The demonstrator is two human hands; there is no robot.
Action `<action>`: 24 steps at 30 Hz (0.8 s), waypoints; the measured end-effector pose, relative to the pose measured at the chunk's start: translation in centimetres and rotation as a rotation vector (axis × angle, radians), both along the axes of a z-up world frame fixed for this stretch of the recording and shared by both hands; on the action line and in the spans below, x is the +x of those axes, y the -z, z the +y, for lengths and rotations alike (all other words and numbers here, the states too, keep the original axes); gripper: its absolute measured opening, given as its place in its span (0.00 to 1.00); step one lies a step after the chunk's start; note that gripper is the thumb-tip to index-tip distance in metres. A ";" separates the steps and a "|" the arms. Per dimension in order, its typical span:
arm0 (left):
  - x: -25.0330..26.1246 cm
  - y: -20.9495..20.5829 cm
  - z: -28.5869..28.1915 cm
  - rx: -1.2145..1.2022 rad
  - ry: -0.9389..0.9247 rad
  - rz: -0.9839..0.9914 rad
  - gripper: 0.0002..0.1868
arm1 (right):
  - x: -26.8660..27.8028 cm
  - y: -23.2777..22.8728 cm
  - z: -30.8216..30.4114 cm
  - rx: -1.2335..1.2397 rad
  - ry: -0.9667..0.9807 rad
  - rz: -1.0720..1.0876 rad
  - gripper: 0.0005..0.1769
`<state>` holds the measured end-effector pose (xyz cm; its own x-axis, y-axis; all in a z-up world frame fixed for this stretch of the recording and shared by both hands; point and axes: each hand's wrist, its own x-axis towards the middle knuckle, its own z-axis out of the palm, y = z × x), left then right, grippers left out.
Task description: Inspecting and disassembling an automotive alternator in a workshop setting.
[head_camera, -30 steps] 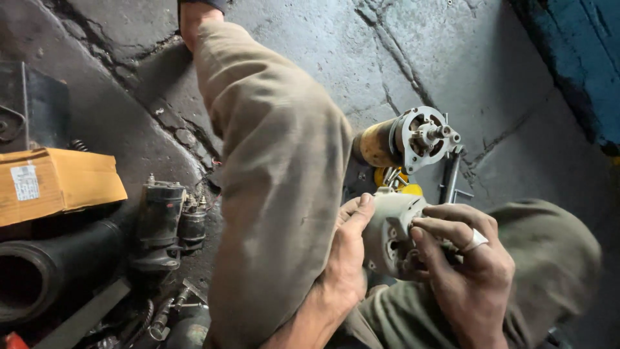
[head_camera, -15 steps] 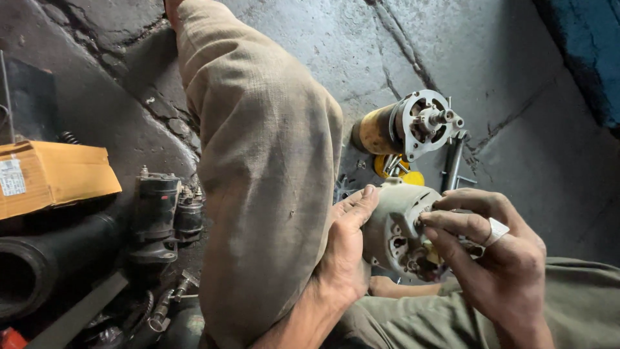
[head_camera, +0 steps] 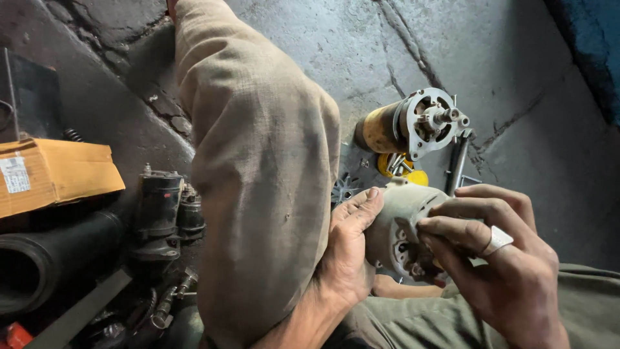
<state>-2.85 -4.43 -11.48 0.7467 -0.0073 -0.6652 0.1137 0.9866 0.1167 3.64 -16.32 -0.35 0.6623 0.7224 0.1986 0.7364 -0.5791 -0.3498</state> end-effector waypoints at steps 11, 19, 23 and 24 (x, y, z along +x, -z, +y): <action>-0.1 0.7 -0.6 0.009 -0.068 -0.230 0.10 | 0.1 0.2 -0.6 -0.137 0.005 -0.030 0.16; -0.3 0.6 -0.5 -0.014 -0.083 -0.230 0.09 | -0.6 1.0 -1.2 -0.018 0.144 0.119 0.13; -0.2 0.5 -0.4 -0.004 -0.075 -0.213 0.09 | -0.5 2.1 -3.9 0.643 0.167 0.656 0.07; -0.2 0.5 -0.4 0.000 -0.084 -0.216 0.10 | -0.5 2.3 -4.5 0.910 0.199 0.827 0.05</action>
